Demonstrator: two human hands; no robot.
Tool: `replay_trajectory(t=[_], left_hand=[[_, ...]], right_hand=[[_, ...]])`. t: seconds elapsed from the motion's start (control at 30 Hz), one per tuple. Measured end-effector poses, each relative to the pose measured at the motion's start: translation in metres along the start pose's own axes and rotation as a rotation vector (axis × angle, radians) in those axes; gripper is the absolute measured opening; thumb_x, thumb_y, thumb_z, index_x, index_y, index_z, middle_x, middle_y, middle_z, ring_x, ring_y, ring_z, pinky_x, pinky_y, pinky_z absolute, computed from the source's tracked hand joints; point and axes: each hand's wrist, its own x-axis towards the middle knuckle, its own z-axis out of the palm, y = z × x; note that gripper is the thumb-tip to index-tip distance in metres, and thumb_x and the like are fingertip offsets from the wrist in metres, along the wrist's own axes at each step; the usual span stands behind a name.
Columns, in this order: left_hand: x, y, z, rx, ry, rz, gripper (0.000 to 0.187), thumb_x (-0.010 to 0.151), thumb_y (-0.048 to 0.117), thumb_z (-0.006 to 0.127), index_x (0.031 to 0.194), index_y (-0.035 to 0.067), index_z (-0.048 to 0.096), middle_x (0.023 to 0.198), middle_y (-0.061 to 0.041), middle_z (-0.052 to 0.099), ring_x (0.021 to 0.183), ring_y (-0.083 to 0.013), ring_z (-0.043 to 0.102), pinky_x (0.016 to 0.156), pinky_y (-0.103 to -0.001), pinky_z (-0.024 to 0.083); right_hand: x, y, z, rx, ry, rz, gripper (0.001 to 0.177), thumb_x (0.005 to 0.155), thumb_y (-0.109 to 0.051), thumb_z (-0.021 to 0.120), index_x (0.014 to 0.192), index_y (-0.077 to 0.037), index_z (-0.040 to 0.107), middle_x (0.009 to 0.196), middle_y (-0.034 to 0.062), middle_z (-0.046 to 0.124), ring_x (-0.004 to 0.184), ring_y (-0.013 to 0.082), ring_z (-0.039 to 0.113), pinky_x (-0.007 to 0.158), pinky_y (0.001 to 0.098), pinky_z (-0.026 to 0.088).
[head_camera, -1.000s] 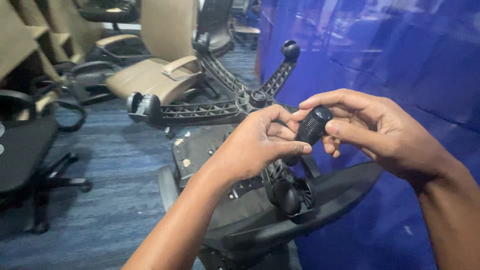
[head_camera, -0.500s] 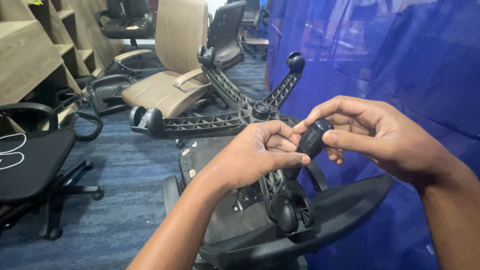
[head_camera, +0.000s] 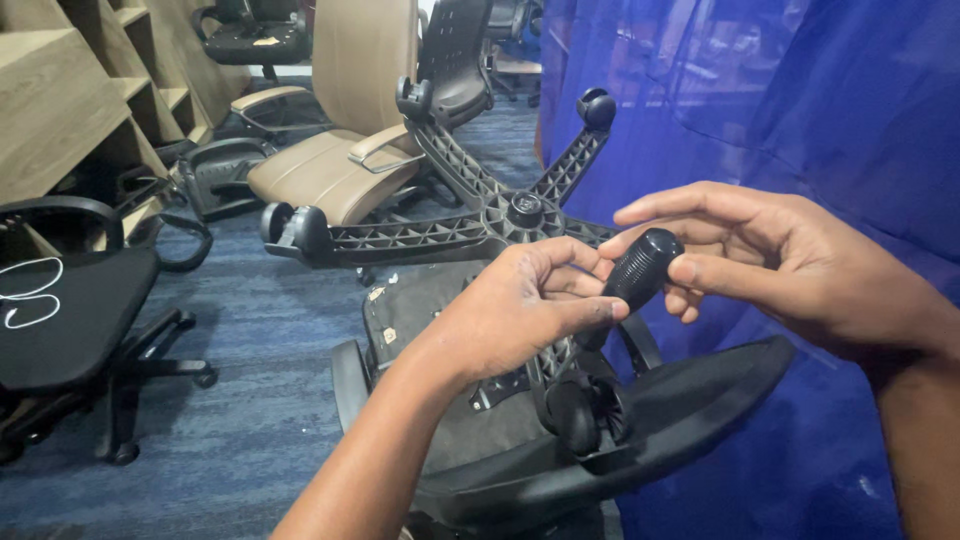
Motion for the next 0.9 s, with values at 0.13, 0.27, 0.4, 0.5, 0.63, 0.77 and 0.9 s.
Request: replay_trajectory(t=[0.13, 0.27, 0.4, 0.5, 0.63, 0.77, 0.9], left_hand=[[-0.002, 0.000, 0.001, 0.024, 0.018, 0.031, 0.031, 0.084, 0.006, 0.079, 0.113, -0.001, 0.070, 0.096, -0.004, 0.075, 0.090, -0.0085, 0.069, 0.082, -0.026, 0.057], [-0.001, -0.005, 0.001, 0.035, 0.004, 0.051, 0.030, 0.083, 0.005, 0.079, 0.112, -0.002, 0.071, 0.096, -0.005, 0.077, 0.091, -0.0105, 0.072, 0.082, -0.026, 0.058], [0.005, -0.018, -0.001, -0.231, -0.050, 0.091, 0.032, 0.086, 0.003, 0.073, 0.114, 0.002, 0.060, 0.095, -0.007, 0.072, 0.092, -0.0137, 0.074, 0.079, -0.028, 0.058], [0.007, -0.025, -0.007, -0.180, -0.030, 0.166, 0.030, 0.090, 0.005, 0.076, 0.111, -0.001, 0.057, 0.094, -0.008, 0.071, 0.089, -0.0123, 0.068, 0.078, -0.028, 0.057], [0.006, -0.026, -0.019, -0.046, -0.021, 0.179, 0.032, 0.087, 0.015, 0.080, 0.113, 0.001, 0.066, 0.093, -0.005, 0.072, 0.085, -0.0089, 0.066, 0.074, -0.025, 0.054], [0.014, -0.023, -0.027, 0.100, -0.103, 0.216, 0.036, 0.080, 0.019, 0.087, 0.109, 0.002, 0.075, 0.086, -0.004, 0.071, 0.077, -0.0087, 0.064, 0.066, -0.026, 0.052], [0.026, -0.024, -0.039, 0.008, -0.173, 0.158, 0.041, 0.075, 0.018, 0.086, 0.109, 0.004, 0.067, 0.084, -0.002, 0.072, 0.069, -0.0081, 0.065, 0.057, -0.027, 0.051]], right_hand=[[0.002, 0.012, 0.000, -0.170, 0.143, 0.065, 0.043, 0.092, -0.010, 0.076, 0.135, -0.005, 0.073, 0.077, 0.0057, 0.064, 0.070, 0.0109, 0.056, 0.061, 0.0263, 0.044], [0.004, 0.018, 0.001, -0.236, 0.181, 0.087, 0.041, 0.087, -0.008, 0.079, 0.128, -0.003, 0.076, 0.075, 0.0080, 0.060, 0.065, 0.0126, 0.050, 0.056, 0.0280, 0.038], [0.005, 0.015, -0.001, -0.036, 0.120, 0.073, 0.031, 0.091, -0.005, 0.074, 0.120, 0.001, 0.066, 0.120, 0.0110, 0.078, 0.092, 0.0140, 0.077, 0.075, 0.0310, 0.062], [0.012, 0.005, -0.011, -0.002, -0.049, 0.056, 0.047, 0.095, -0.007, 0.065, 0.141, -0.007, 0.064, 0.130, 0.0133, 0.073, 0.088, 0.0152, 0.075, 0.074, 0.0320, 0.065], [0.011, 0.006, 0.004, -0.148, 0.204, 0.157, 0.034, 0.093, -0.002, 0.070, 0.127, -0.001, 0.070, 0.109, 0.0160, 0.078, 0.089, 0.0182, 0.076, 0.077, 0.0334, 0.061], [0.015, -0.003, 0.029, -0.223, 0.326, 0.161, 0.029, 0.093, -0.001, 0.076, 0.120, 0.005, 0.067, 0.097, 0.0182, 0.070, 0.085, 0.0201, 0.066, 0.075, 0.0347, 0.053], [0.015, -0.028, 0.049, -0.107, 0.339, 0.190, 0.043, 0.084, -0.007, 0.069, 0.126, -0.004, 0.066, 0.113, 0.0030, 0.075, 0.094, 0.0091, 0.071, 0.073, 0.0269, 0.059]])
